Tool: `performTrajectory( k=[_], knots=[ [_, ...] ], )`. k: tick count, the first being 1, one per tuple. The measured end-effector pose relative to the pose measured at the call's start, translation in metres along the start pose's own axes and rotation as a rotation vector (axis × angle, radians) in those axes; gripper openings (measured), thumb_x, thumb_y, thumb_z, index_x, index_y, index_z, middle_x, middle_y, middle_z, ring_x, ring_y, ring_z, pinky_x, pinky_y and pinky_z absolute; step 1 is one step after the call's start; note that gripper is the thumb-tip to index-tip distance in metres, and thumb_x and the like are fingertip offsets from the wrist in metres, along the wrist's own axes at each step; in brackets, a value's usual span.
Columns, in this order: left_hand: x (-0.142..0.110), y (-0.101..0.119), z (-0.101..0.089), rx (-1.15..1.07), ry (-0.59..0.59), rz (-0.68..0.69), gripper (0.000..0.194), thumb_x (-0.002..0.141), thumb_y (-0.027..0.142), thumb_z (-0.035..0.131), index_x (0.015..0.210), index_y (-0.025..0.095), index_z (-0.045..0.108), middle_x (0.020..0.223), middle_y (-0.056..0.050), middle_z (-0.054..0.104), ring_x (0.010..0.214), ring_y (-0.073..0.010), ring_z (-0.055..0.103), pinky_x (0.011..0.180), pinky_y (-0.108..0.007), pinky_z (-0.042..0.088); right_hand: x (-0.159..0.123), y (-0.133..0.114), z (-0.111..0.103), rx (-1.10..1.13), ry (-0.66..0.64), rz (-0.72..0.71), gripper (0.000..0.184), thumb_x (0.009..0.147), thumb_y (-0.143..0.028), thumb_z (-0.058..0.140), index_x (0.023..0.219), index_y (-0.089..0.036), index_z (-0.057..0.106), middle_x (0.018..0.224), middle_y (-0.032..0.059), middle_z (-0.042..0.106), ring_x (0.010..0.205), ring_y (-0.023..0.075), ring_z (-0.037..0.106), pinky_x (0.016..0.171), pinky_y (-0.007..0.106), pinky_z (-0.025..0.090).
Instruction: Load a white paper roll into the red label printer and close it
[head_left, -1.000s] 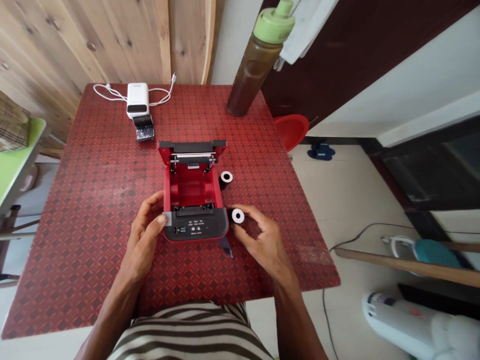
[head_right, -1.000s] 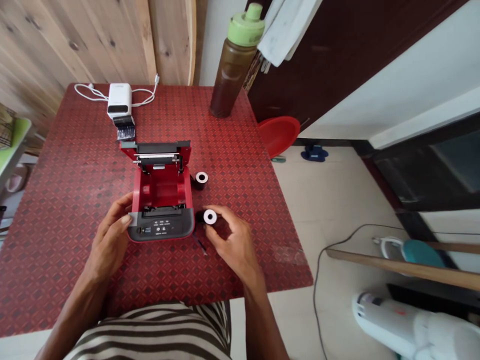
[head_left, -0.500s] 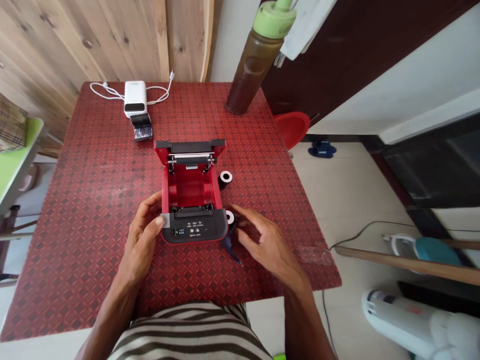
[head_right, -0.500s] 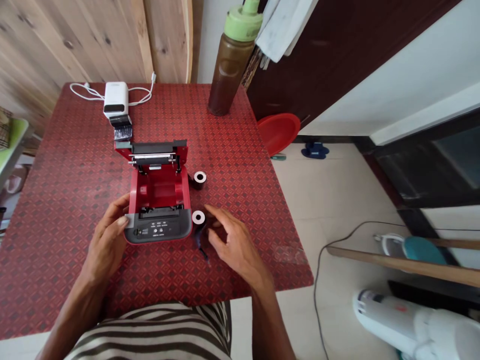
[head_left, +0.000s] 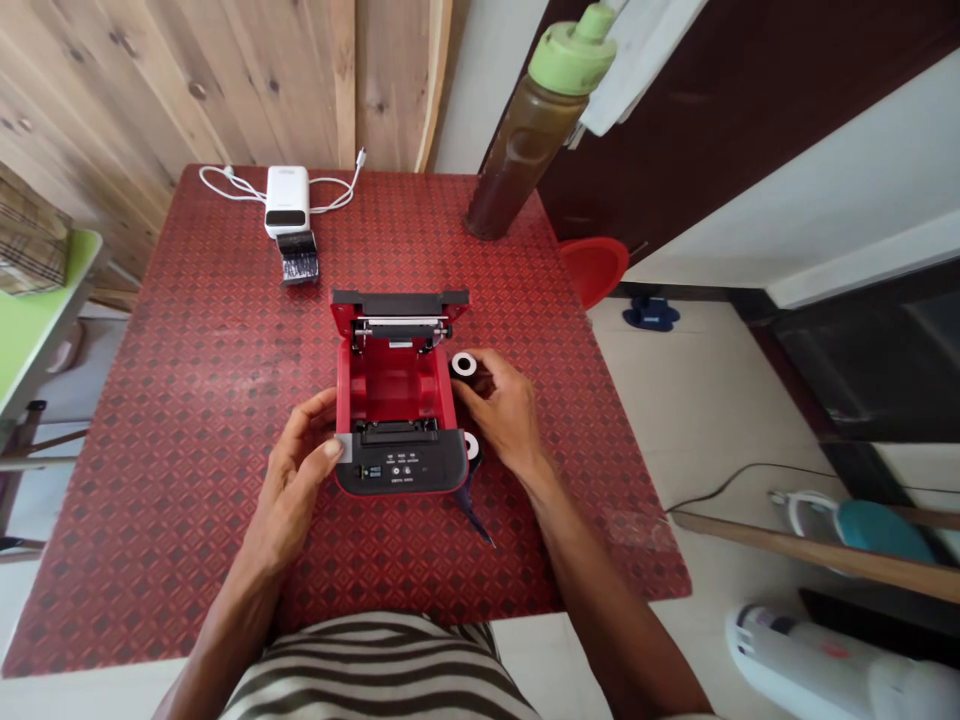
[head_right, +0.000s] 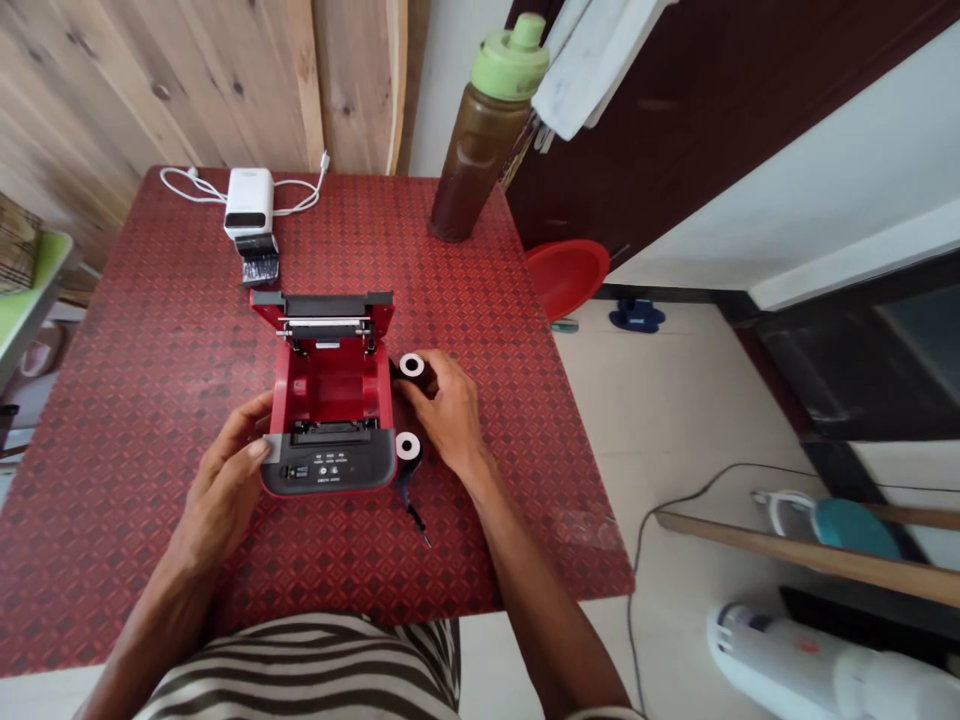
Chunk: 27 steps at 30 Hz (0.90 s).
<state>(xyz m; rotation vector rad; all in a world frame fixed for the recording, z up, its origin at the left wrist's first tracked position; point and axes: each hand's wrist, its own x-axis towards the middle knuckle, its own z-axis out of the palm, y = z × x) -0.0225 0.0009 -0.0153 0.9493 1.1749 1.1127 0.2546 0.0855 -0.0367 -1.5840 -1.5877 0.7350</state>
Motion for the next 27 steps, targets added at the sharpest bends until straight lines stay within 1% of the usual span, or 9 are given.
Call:
performTrajectory(
  k=[3,7,9,12,15,17,19,23,27],
  knots=[
    [0.000,0.001,0.000,-0.019,-0.011,-0.009,0.058,0.107,0.050,0.070,0.160,0.029,0.062,0.166,-0.012,0.066,0.152,-0.0379,0.062,0.127,-0.057,0.048,-0.006,-0.003,-0.014,0.017,0.059,0.019,0.027,0.096,-0.044,0.074,0.116,-0.026,0.072,0.115,0.0075,0.083,0.106,0.0282,0.076,0.100,0.049,0.061],
    [-0.001,0.003,0.001,-0.029,-0.022,-0.006,0.056,0.108,0.049,0.070,0.159,0.029,0.062,0.165,-0.011,0.067,0.149,-0.0375,0.064,0.122,-0.053,0.051,-0.021,-0.025,-0.059,0.125,0.106,0.042,0.027,0.094,-0.038,0.081,0.119,-0.029,0.074,0.121,0.0050,0.081,0.114,0.0266,0.077,0.103,0.046,0.063],
    [-0.001,0.003,0.001,-0.020,-0.021,0.000,0.055,0.108,0.049,0.070,0.159,0.029,0.063,0.163,-0.010,0.068,0.148,-0.0372,0.064,0.119,-0.051,0.053,-0.031,-0.040,-0.080,0.206,0.074,0.023,0.027,0.094,-0.034,0.083,0.120,-0.031,0.077,0.123,0.0041,0.081,0.118,0.0266,0.076,0.107,0.045,0.062],
    [-0.001,0.002,0.001,-0.012,-0.020,0.010,0.053,0.108,0.048,0.069,0.158,0.030,0.064,0.162,-0.010,0.069,0.146,-0.0359,0.066,0.120,-0.051,0.053,-0.041,-0.062,-0.093,0.326,-0.049,-0.028,0.034,0.094,-0.036,0.084,0.127,-0.032,0.075,0.115,0.0043,0.079,0.110,0.0262,0.077,0.098,0.043,0.065],
    [0.000,0.003,0.002,0.007,-0.020,0.019,0.054,0.107,0.050,0.070,0.157,0.029,0.065,0.162,-0.011,0.069,0.146,-0.0362,0.065,0.122,-0.052,0.051,-0.040,-0.084,-0.086,0.300,-0.234,-0.071,0.034,0.095,-0.033,0.083,0.126,-0.031,0.071,0.108,0.0031,0.078,0.095,0.0230,0.077,0.082,0.037,0.067],
    [0.000,0.006,0.003,0.020,-0.011,0.012,0.056,0.106,0.052,0.071,0.156,0.028,0.065,0.163,-0.012,0.069,0.146,-0.0377,0.066,0.121,-0.054,0.053,-0.034,-0.097,-0.075,0.165,-0.337,-0.130,0.029,0.095,-0.028,0.081,0.122,-0.031,0.069,0.106,0.0018,0.079,0.091,0.0214,0.077,0.080,0.036,0.066],
    [0.000,0.009,0.005,0.020,-0.003,-0.003,0.058,0.104,0.054,0.073,0.155,0.027,0.065,0.162,-0.013,0.069,0.145,-0.0385,0.067,0.120,-0.055,0.054,-0.026,-0.110,-0.063,0.003,-0.373,-0.231,0.025,0.097,-0.023,0.077,0.120,-0.030,0.069,0.109,0.0018,0.080,0.094,0.0219,0.077,0.086,0.038,0.066],
    [0.000,0.016,0.008,0.006,-0.005,-0.014,0.058,0.103,0.055,0.076,0.152,0.026,0.066,0.156,-0.014,0.073,0.143,-0.0381,0.068,0.121,-0.057,0.054,-0.015,-0.126,-0.040,-0.204,-0.393,-0.416,0.025,0.103,-0.013,0.066,0.124,-0.027,0.071,0.122,0.0066,0.079,0.115,0.0268,0.076,0.106,0.047,0.063],
    [-0.001,0.020,0.009,0.035,-0.002,-0.017,0.055,0.103,0.054,0.076,0.149,0.027,0.068,0.156,-0.013,0.073,0.141,-0.0373,0.070,0.120,-0.057,0.055,-0.012,-0.130,-0.021,-0.428,-0.408,-0.399,0.027,0.107,-0.010,0.061,0.126,-0.025,0.072,0.124,0.0104,0.079,0.118,0.0318,0.074,0.107,0.053,0.059]
  ],
)
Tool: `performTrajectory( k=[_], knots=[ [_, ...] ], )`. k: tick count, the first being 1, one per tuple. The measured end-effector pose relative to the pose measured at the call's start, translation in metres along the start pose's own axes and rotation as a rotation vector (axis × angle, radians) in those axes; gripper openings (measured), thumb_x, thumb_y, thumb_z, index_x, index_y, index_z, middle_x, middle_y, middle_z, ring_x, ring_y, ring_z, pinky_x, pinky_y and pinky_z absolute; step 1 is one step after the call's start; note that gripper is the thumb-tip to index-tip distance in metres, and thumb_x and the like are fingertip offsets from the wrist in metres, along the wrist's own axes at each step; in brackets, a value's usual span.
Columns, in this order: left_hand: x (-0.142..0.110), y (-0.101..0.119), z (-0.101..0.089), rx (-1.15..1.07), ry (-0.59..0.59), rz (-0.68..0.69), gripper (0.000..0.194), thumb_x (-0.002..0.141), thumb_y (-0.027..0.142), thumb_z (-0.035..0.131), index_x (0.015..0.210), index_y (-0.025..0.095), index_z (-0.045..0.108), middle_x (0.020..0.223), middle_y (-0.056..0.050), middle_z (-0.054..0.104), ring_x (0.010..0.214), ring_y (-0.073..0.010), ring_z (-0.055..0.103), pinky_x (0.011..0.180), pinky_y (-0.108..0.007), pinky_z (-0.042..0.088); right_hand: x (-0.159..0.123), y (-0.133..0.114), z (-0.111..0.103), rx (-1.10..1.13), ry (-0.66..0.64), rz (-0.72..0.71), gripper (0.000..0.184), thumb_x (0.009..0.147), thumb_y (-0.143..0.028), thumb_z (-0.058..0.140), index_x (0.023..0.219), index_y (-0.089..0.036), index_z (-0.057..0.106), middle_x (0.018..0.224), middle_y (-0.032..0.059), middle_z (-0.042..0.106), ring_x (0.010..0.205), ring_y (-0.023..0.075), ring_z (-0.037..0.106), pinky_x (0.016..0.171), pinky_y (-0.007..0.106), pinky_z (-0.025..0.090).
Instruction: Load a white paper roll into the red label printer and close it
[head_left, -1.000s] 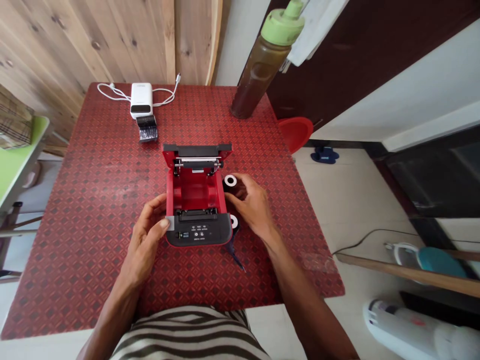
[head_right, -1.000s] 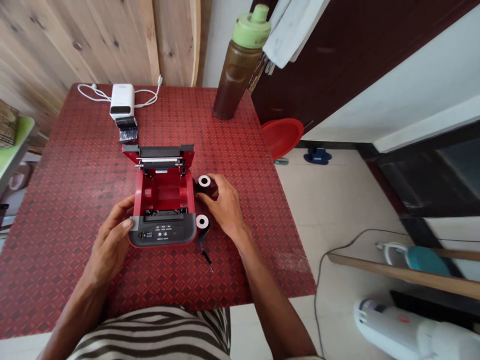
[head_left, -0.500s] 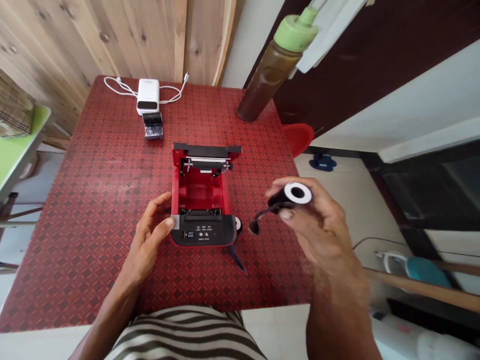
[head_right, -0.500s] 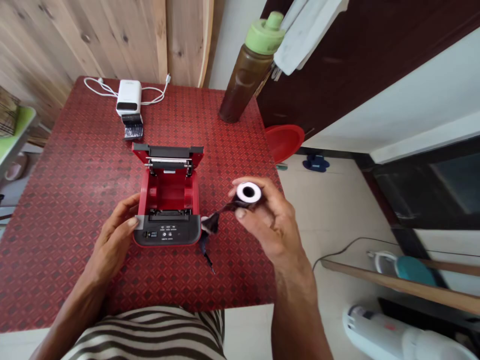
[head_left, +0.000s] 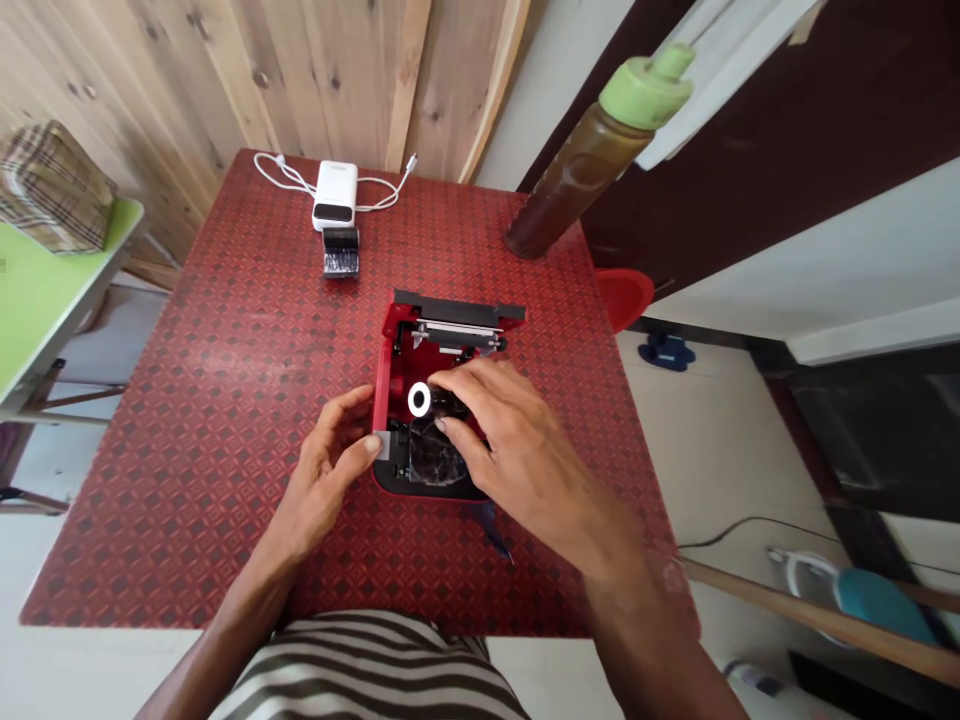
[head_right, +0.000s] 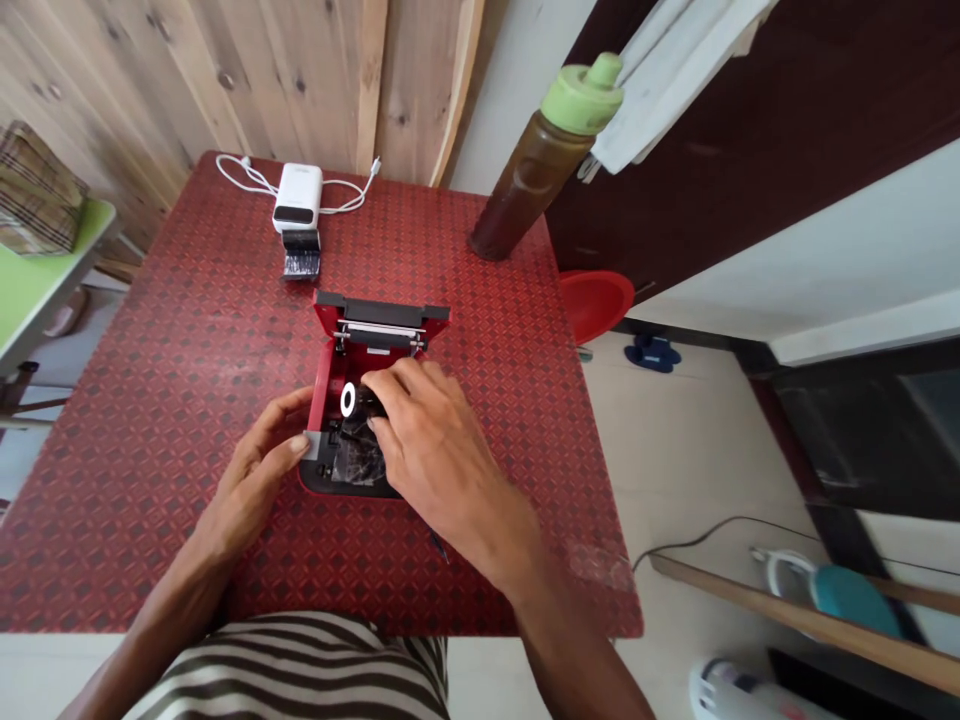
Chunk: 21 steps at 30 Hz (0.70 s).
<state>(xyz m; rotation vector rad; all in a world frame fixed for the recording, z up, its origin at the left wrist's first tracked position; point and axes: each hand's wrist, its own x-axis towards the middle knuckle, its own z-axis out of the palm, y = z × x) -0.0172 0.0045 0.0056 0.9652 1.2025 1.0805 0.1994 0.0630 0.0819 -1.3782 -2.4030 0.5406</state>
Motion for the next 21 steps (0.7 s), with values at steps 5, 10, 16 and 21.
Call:
performTrajectory(
  k=[5,10,16,21],
  knots=[
    [-0.001,-0.001,0.000,-0.006,0.002,-0.004,0.056,0.102,0.054,0.076,0.151,0.027,0.067,0.158,-0.013,0.071,0.139,-0.0351,0.071,0.120,-0.055,0.055,0.015,-0.003,0.012,-0.206,-0.119,0.067,0.025,0.106,-0.006,0.061,0.121,-0.020,0.076,0.129,0.0160,0.082,0.122,0.0377,0.074,0.103,0.055,0.056],
    [-0.001,-0.001,0.000,-0.020,-0.004,-0.017,0.057,0.103,0.054,0.076,0.151,0.026,0.067,0.158,-0.014,0.070,0.138,-0.0347,0.070,0.120,-0.054,0.055,0.030,-0.001,0.021,-0.289,-0.135,0.015,0.028,0.099,0.001,0.062,0.112,-0.019,0.077,0.120,0.0155,0.085,0.119,0.0356,0.075,0.104,0.050,0.054],
    [0.000,0.000,0.000,-0.016,-0.005,-0.023,0.056,0.102,0.055,0.076,0.150,0.027,0.067,0.157,-0.013,0.071,0.140,-0.0359,0.070,0.121,-0.056,0.054,0.043,0.006,0.031,-0.353,-0.199,0.032,0.023,0.096,0.000,0.065,0.099,-0.018,0.079,0.100,0.0149,0.085,0.089,0.0305,0.079,0.082,0.043,0.057],
    [-0.001,0.000,0.000,-0.013,-0.002,-0.017,0.055,0.102,0.054,0.076,0.151,0.028,0.067,0.158,-0.013,0.071,0.139,-0.0349,0.070,0.121,-0.056,0.055,0.042,0.011,0.039,-0.354,-0.155,0.007,0.026,0.093,0.001,0.062,0.091,-0.019,0.078,0.094,0.0145,0.084,0.091,0.0309,0.079,0.090,0.045,0.058]
  ],
)
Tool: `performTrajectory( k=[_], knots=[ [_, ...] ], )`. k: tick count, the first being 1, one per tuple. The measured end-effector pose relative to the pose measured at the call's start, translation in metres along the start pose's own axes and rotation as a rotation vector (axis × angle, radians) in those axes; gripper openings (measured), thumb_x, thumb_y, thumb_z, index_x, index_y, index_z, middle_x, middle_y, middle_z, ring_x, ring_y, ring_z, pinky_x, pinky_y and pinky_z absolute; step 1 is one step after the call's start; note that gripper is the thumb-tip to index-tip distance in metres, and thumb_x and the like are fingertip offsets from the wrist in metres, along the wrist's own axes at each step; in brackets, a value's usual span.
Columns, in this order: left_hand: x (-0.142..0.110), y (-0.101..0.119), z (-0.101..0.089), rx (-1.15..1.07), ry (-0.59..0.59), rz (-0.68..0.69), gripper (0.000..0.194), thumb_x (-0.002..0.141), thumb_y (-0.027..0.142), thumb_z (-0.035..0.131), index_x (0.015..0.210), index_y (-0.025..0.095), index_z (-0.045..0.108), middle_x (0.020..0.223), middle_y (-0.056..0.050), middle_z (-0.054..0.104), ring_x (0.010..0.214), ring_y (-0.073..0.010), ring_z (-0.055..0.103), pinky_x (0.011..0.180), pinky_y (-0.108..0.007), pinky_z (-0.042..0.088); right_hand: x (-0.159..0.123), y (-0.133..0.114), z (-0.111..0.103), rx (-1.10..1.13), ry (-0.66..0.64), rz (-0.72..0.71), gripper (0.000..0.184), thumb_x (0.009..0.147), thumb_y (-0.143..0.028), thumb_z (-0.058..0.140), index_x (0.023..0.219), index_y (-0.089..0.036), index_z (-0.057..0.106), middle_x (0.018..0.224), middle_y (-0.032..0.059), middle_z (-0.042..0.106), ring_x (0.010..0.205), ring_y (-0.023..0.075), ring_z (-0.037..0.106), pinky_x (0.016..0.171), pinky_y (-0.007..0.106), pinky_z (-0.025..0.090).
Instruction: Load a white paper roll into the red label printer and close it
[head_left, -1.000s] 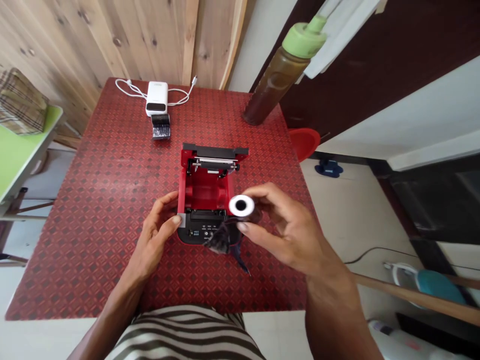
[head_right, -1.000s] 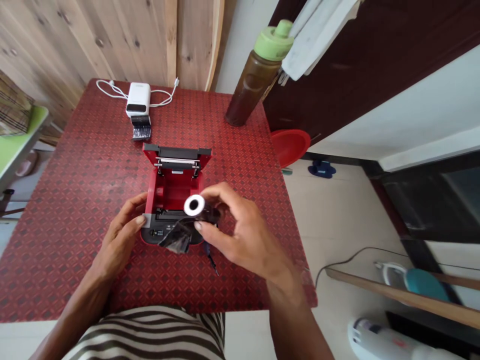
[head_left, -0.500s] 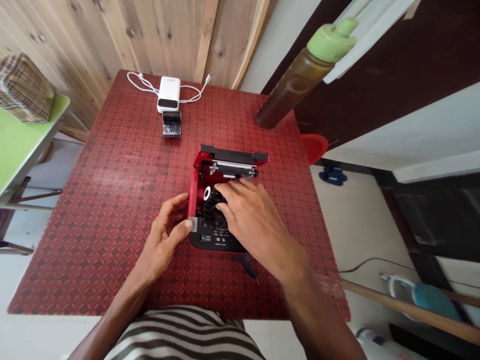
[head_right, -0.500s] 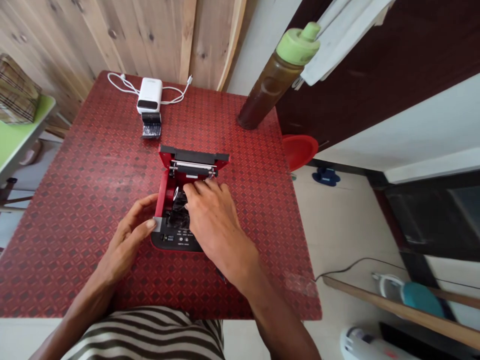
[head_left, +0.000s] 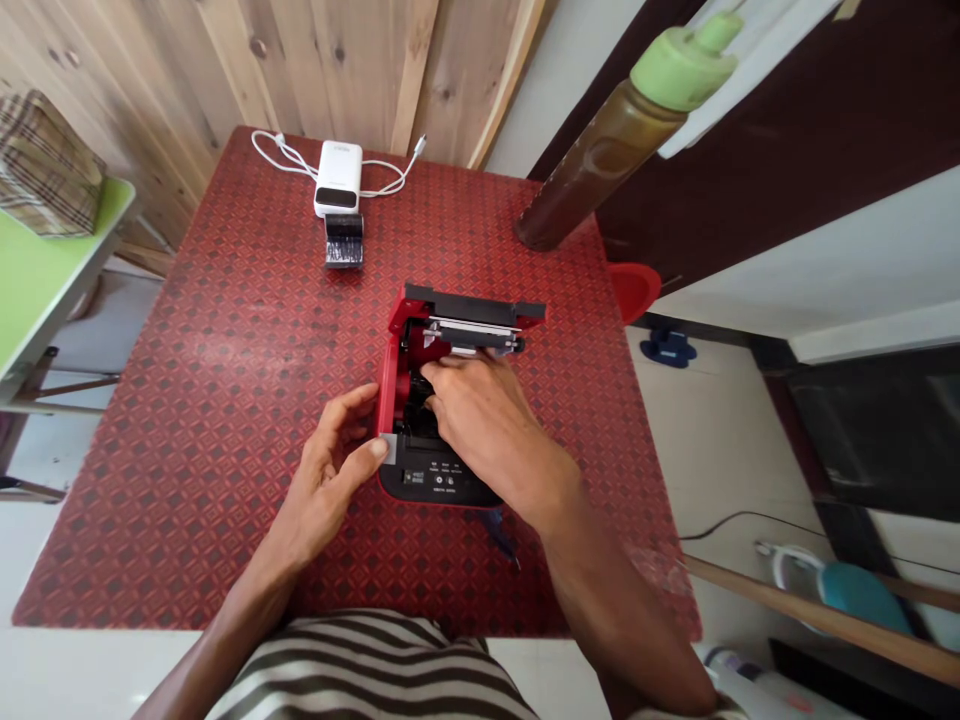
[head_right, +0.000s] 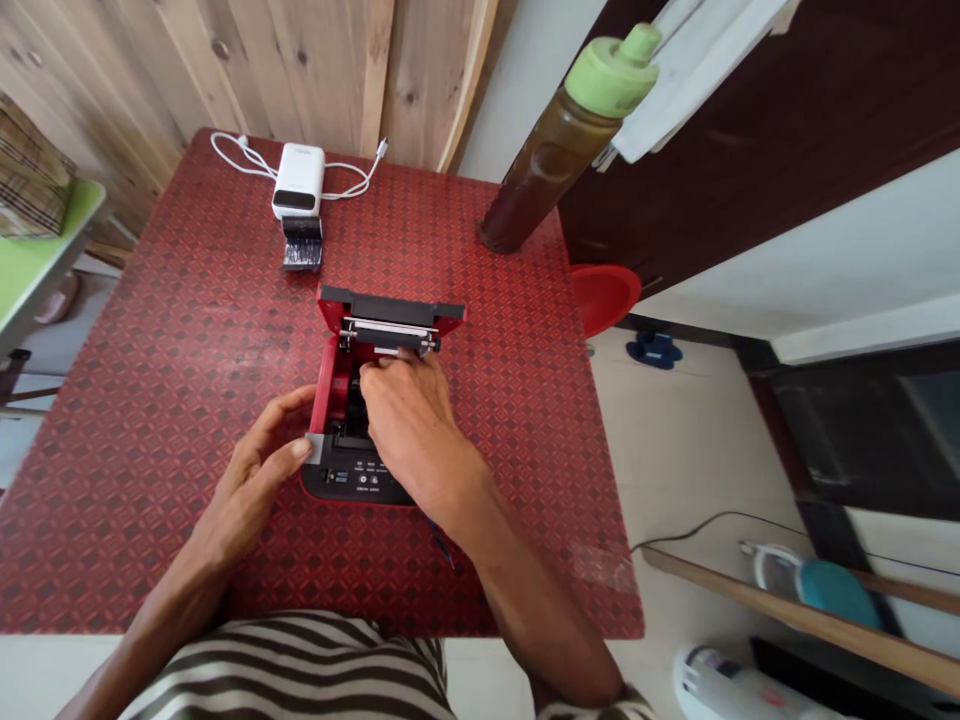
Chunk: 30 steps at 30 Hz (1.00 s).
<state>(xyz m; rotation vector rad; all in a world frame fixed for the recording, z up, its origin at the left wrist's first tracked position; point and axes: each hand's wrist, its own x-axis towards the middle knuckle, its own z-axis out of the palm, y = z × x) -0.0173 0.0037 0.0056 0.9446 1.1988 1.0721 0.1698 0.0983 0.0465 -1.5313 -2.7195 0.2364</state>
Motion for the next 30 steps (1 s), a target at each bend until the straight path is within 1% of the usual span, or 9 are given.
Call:
performTrajectory(
  k=[6,9,11,13,16,19,23,25,30],
  knots=[
    [0.001,0.002,0.000,0.018,0.001,0.008,0.057,0.102,0.054,0.075,0.150,0.026,0.067,0.157,-0.014,0.072,0.140,-0.0355,0.070,0.121,-0.057,0.054,-0.001,-0.003,0.000,0.061,-0.030,0.008,0.030,0.095,0.003,0.057,0.097,-0.017,0.079,0.102,0.0172,0.084,0.107,0.0354,0.079,0.103,0.052,0.059],
    [0.001,0.003,0.000,0.023,0.000,0.005,0.057,0.102,0.055,0.075,0.150,0.026,0.067,0.157,-0.014,0.072,0.140,-0.0366,0.071,0.121,-0.057,0.055,-0.011,-0.003,-0.008,0.141,0.001,-0.005,0.037,0.100,0.005,0.051,0.115,-0.012,0.081,0.117,0.0198,0.084,0.122,0.0360,0.077,0.112,0.054,0.059],
    [0.000,0.002,0.000,0.024,-0.002,0.003,0.056,0.102,0.055,0.075,0.150,0.026,0.067,0.157,-0.014,0.072,0.140,-0.0369,0.071,0.120,-0.057,0.055,-0.024,0.002,-0.016,0.238,0.076,-0.039,0.044,0.105,0.003,0.048,0.130,-0.015,0.080,0.129,0.0167,0.084,0.127,0.0324,0.076,0.116,0.052,0.060],
    [0.000,0.001,-0.001,0.025,0.001,-0.001,0.056,0.103,0.054,0.075,0.150,0.026,0.067,0.157,-0.014,0.072,0.139,-0.0371,0.071,0.119,-0.056,0.055,-0.039,0.010,-0.025,0.343,0.110,-0.115,0.045,0.109,-0.001,0.050,0.134,-0.022,0.081,0.134,0.0106,0.084,0.126,0.0286,0.078,0.114,0.050,0.064],
    [0.001,-0.001,-0.001,0.013,0.006,0.004,0.058,0.102,0.056,0.076,0.151,0.026,0.067,0.157,-0.014,0.072,0.138,-0.0374,0.071,0.118,-0.057,0.055,-0.055,0.023,-0.033,0.426,0.105,-0.212,0.042,0.111,-0.004,0.054,0.127,-0.028,0.085,0.127,0.0055,0.086,0.119,0.0261,0.079,0.105,0.048,0.069],
    [0.001,-0.002,0.000,0.004,0.004,0.012,0.059,0.102,0.056,0.076,0.151,0.025,0.066,0.156,-0.014,0.072,0.138,-0.0367,0.071,0.119,-0.056,0.056,-0.055,0.027,-0.032,0.388,0.139,-0.217,0.039,0.110,0.000,0.055,0.124,-0.022,0.084,0.120,0.0086,0.086,0.115,0.0270,0.077,0.099,0.047,0.070],
    [0.002,-0.001,0.000,-0.002,-0.002,0.012,0.058,0.103,0.054,0.076,0.151,0.024,0.065,0.155,-0.014,0.073,0.139,-0.0357,0.071,0.118,-0.055,0.056,-0.044,0.023,-0.026,0.321,0.156,-0.300,0.026,0.108,0.000,0.062,0.117,-0.014,0.082,0.120,0.0131,0.085,0.110,0.0282,0.076,0.100,0.048,0.069],
    [0.002,0.000,0.000,-0.003,-0.005,0.010,0.058,0.102,0.054,0.077,0.150,0.024,0.065,0.155,-0.014,0.074,0.137,-0.0352,0.072,0.118,-0.054,0.057,-0.042,0.022,-0.027,0.309,0.161,-0.329,0.021,0.106,-0.001,0.067,0.113,-0.014,0.082,0.119,0.0132,0.085,0.107,0.0282,0.075,0.098,0.047,0.069],
    [0.002,-0.002,-0.001,0.004,0.006,0.022,0.056,0.102,0.055,0.077,0.149,0.026,0.068,0.154,-0.013,0.074,0.134,-0.0353,0.073,0.116,-0.054,0.057,-0.047,0.022,-0.030,0.324,0.177,-0.345,0.017,0.104,0.000,0.071,0.104,-0.014,0.082,0.111,0.0103,0.084,0.102,0.0270,0.074,0.091,0.044,0.068]
  ],
)
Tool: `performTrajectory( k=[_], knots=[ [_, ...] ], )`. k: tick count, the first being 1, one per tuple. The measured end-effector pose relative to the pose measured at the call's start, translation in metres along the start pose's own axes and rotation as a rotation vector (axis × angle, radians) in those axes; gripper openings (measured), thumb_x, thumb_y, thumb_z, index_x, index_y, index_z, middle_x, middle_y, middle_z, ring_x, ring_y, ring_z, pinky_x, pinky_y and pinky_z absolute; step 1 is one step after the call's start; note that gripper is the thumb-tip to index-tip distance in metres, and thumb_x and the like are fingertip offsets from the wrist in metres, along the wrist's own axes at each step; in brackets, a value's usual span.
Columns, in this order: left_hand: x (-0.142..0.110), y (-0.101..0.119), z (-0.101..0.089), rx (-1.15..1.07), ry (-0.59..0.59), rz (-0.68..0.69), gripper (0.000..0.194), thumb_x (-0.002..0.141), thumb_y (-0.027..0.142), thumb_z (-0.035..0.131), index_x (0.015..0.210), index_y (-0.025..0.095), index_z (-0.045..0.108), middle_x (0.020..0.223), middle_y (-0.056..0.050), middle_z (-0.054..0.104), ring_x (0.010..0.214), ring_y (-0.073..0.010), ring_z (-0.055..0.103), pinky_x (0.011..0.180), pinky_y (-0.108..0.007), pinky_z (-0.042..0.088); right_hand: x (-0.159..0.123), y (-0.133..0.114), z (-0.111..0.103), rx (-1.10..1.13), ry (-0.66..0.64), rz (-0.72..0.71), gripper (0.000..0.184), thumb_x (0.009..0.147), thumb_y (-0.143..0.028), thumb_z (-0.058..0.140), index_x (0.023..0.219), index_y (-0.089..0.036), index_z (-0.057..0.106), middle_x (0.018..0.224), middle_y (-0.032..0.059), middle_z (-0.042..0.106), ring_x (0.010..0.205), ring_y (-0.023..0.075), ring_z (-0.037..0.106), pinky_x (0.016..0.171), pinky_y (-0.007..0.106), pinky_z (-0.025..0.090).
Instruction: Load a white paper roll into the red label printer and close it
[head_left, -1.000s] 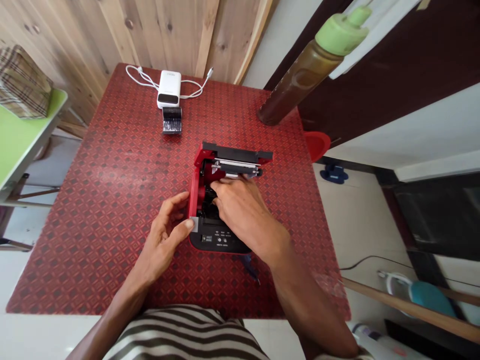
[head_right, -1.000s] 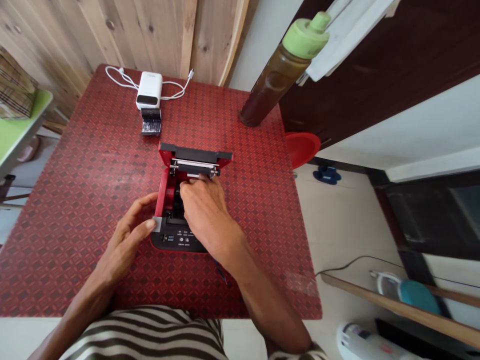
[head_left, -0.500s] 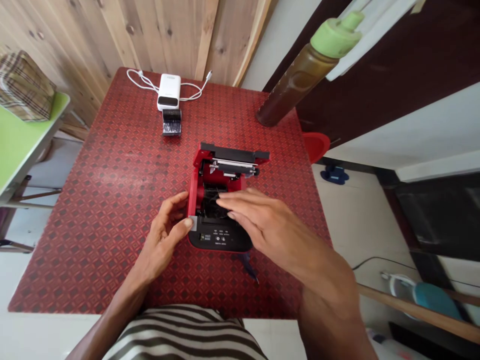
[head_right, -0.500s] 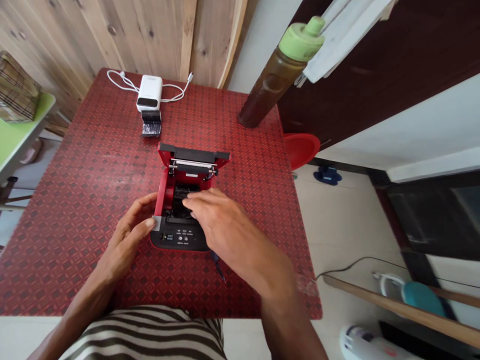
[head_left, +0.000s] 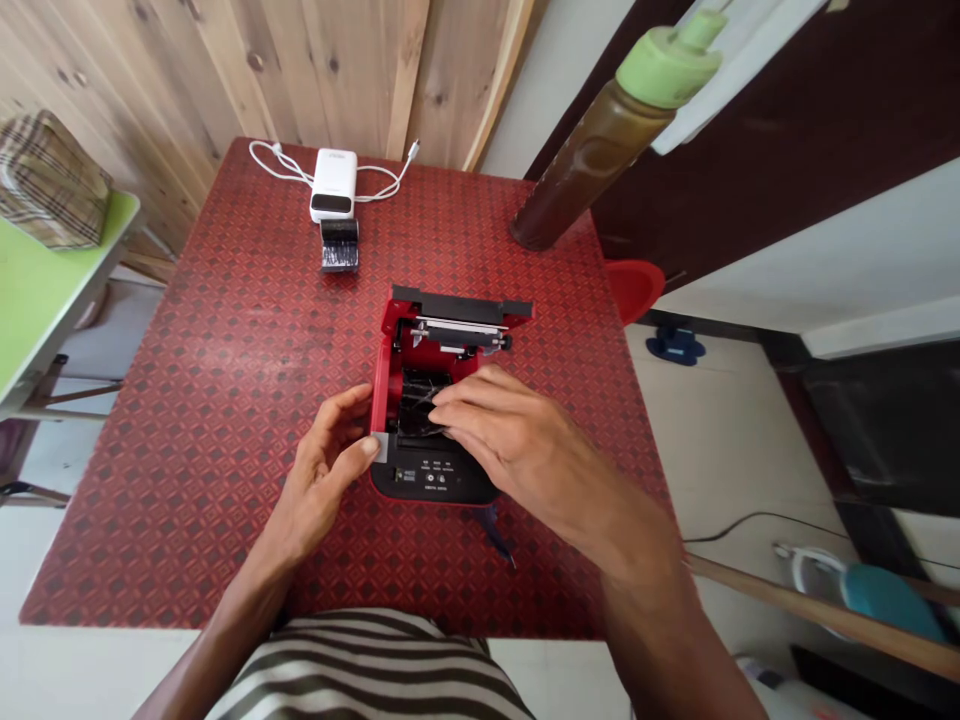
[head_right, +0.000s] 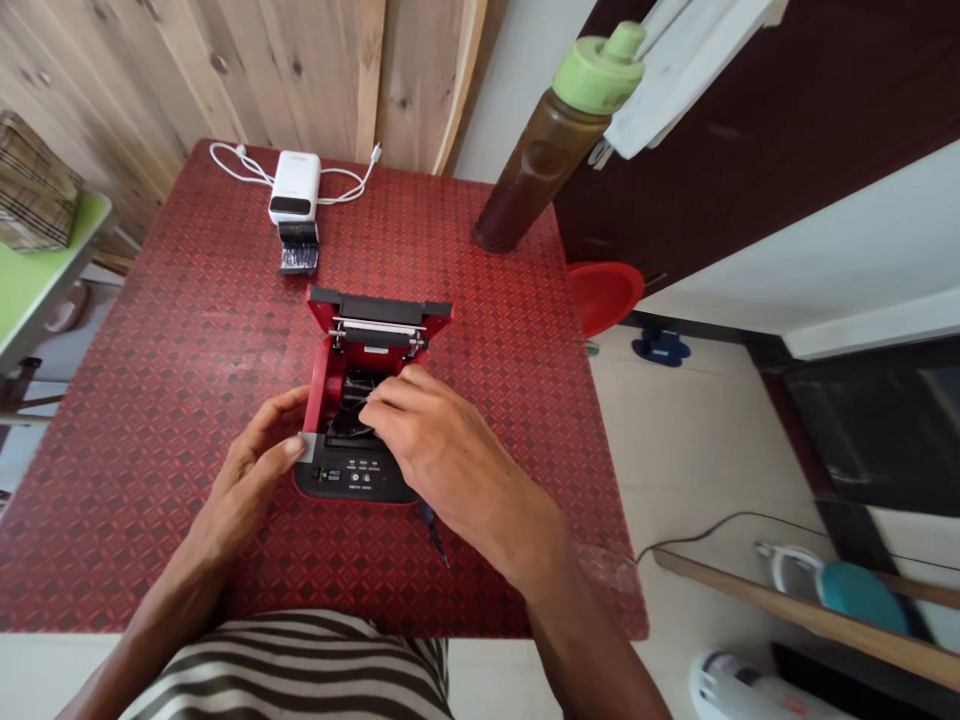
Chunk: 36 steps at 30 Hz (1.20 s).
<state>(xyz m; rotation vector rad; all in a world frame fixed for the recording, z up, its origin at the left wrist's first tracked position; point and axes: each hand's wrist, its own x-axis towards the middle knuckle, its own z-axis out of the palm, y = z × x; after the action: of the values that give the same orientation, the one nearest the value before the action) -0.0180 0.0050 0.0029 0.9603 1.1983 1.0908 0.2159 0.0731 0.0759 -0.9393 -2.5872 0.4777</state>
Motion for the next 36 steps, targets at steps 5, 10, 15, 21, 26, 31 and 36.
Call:
performTrajectory(
  k=[5,10,15,21,26,31,36],
  knots=[
    [-0.002,0.002,0.000,-0.021,0.012,-0.013,0.055,0.102,0.055,0.077,0.149,0.026,0.070,0.153,-0.013,0.074,0.141,-0.0378,0.069,0.119,-0.056,0.054,-0.007,-0.002,0.005,0.043,0.088,0.001,0.018,0.108,-0.005,0.069,0.099,-0.016,0.079,0.101,0.0075,0.080,0.093,0.0235,0.070,0.083,0.040,0.065],
    [0.012,0.014,-0.001,0.045,0.135,0.061,0.052,0.101,0.056,0.081,0.145,0.030,0.073,0.153,-0.010,0.074,0.146,-0.0382,0.065,0.125,-0.059,0.049,-0.022,-0.016,0.009,0.066,0.198,0.031,0.023,0.107,0.003,0.063,0.110,-0.012,0.081,0.104,0.0092,0.077,0.094,0.0214,0.066,0.086,0.036,0.065],
    [0.062,0.036,0.008,0.069,0.160,0.303,0.048,0.105,0.064,0.072,0.143,0.035,0.077,0.151,-0.006,0.074,0.146,-0.0331,0.065,0.126,-0.051,0.048,-0.037,-0.031,0.015,-0.038,0.264,0.058,0.031,0.103,0.009,0.060,0.117,-0.008,0.082,0.108,0.0127,0.077,0.094,0.0229,0.065,0.083,0.037,0.065],
    [0.088,0.053,0.024,0.026,0.114,0.369,0.033,0.110,0.060,0.066,0.105,0.031,0.081,0.112,-0.005,0.079,0.123,-0.0284,0.072,0.110,-0.044,0.056,-0.045,-0.034,0.030,-0.163,0.392,0.030,0.023,0.107,0.003,0.064,0.119,-0.006,0.081,0.097,0.0111,0.080,0.086,0.0221,0.066,0.078,0.037,0.065],
    [0.055,0.043,0.017,0.103,0.141,0.283,0.013,0.097,0.038,0.084,0.101,0.028,0.077,0.145,-0.006,0.073,0.155,-0.0317,0.058,0.127,-0.048,0.049,-0.045,-0.036,0.036,-0.211,0.466,0.003,0.017,0.107,0.002,0.067,0.117,-0.004,0.080,0.096,0.0125,0.083,0.085,0.0226,0.069,0.077,0.039,0.066],
    [0.027,0.021,0.008,0.033,0.114,0.059,0.067,0.092,0.044,0.091,0.151,0.033,0.062,0.167,-0.011,0.063,0.160,-0.0369,0.055,0.129,-0.057,0.049,-0.045,-0.038,0.039,-0.211,0.475,0.018,0.017,0.106,0.002,0.069,0.117,-0.005,0.079,0.095,0.0116,0.083,0.084,0.0225,0.072,0.078,0.038,0.066],
    [0.023,0.016,0.008,-0.080,0.003,-0.053,0.068,0.095,0.051,0.090,0.154,0.026,0.066,0.166,-0.013,0.067,0.161,-0.0385,0.056,0.135,-0.058,0.043,-0.046,-0.038,0.031,-0.153,0.448,0.077,0.020,0.107,-0.005,0.072,0.127,-0.008,0.076,0.102,0.0114,0.085,0.090,0.0227,0.076,0.084,0.038,0.067]
  ],
)
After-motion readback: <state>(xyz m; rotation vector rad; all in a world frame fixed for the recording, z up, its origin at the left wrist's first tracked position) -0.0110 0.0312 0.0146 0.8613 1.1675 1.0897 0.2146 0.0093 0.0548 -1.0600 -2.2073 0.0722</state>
